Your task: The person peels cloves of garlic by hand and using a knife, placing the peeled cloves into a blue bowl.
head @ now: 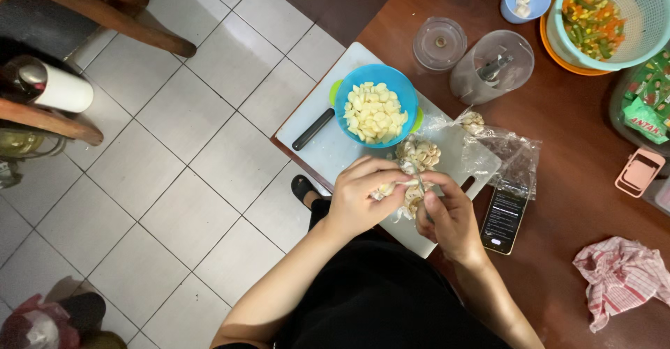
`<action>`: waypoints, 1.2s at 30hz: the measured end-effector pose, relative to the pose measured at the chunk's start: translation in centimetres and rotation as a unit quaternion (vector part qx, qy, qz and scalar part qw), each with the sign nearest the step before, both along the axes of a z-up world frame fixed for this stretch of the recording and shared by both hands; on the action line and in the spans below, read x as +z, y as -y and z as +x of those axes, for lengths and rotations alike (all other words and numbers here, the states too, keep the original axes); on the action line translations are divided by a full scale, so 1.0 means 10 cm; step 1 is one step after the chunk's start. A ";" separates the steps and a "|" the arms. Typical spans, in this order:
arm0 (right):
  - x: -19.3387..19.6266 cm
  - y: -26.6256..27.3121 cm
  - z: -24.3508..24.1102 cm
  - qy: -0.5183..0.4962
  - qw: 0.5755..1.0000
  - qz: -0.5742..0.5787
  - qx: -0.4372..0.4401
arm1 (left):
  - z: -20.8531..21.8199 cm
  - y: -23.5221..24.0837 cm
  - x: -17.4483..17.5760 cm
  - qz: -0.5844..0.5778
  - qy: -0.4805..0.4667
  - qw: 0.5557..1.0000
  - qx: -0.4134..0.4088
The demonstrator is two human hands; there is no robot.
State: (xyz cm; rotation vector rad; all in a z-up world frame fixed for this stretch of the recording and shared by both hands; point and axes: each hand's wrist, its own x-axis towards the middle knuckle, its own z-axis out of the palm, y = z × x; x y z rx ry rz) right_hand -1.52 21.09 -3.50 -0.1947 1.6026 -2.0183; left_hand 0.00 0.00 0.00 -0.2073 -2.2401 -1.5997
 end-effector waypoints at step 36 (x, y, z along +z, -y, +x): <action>-1.08 -0.38 -0.03 0.047 0.868 0.491 -0.054 | -0.14 0.07 -0.60 0.588 0.276 0.756 -0.081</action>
